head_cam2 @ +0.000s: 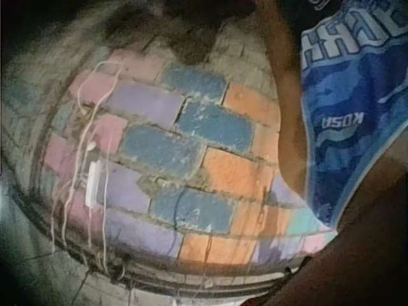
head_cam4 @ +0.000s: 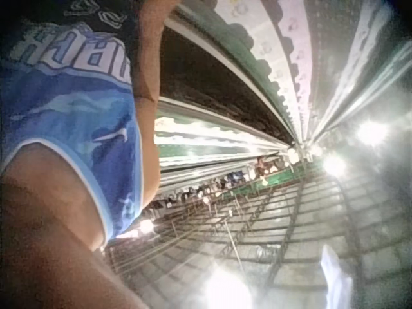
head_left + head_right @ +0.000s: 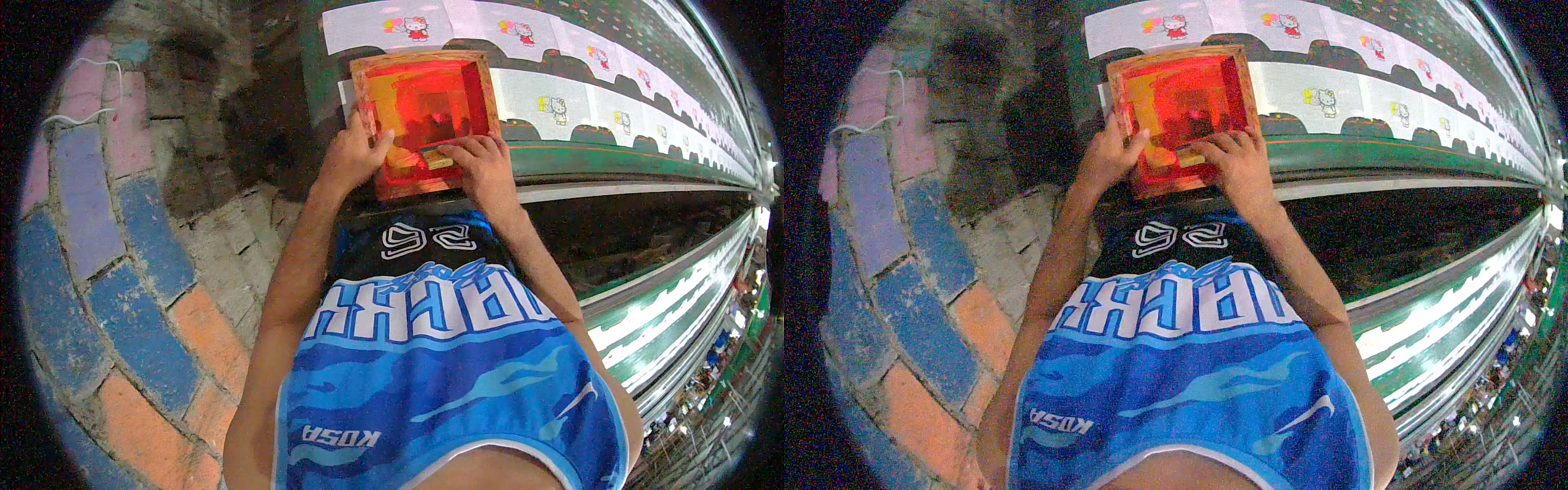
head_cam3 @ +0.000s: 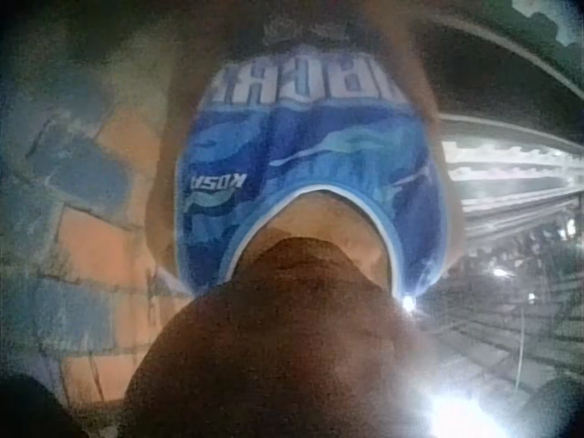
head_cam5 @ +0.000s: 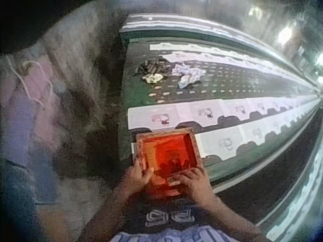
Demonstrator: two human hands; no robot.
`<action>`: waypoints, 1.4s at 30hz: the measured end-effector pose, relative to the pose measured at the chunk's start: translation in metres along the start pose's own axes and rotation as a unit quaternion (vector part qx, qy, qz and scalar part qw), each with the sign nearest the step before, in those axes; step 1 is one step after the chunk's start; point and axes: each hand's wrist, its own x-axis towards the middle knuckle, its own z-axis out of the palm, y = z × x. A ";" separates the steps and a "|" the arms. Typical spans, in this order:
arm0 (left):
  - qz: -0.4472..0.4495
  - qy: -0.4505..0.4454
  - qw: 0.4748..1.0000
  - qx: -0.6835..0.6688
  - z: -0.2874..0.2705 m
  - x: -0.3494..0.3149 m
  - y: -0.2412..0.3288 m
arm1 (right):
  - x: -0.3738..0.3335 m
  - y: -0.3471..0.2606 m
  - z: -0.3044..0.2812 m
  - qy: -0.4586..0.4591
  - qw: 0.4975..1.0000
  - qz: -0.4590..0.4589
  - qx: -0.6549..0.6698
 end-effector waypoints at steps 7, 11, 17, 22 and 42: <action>-0.046 0.002 0.998 0.037 -0.009 -0.001 0.009 | 0.001 0.001 -0.009 -0.001 1.000 -0.009 0.024; -0.061 0.016 0.996 0.058 0.005 0.006 0.058 | -0.008 0.040 -0.032 0.013 0.999 -0.015 0.033; 0.017 0.018 0.999 0.037 0.077 0.037 0.109 | -0.039 0.118 -0.058 0.036 0.998 0.022 0.037; 0.019 0.002 1.000 -0.003 0.147 0.058 0.176 | -0.078 0.191 -0.079 0.050 0.997 0.052 0.020; -0.004 0.025 0.999 0.048 0.175 0.064 0.180 | -0.083 0.229 -0.084 -0.011 0.999 0.022 0.049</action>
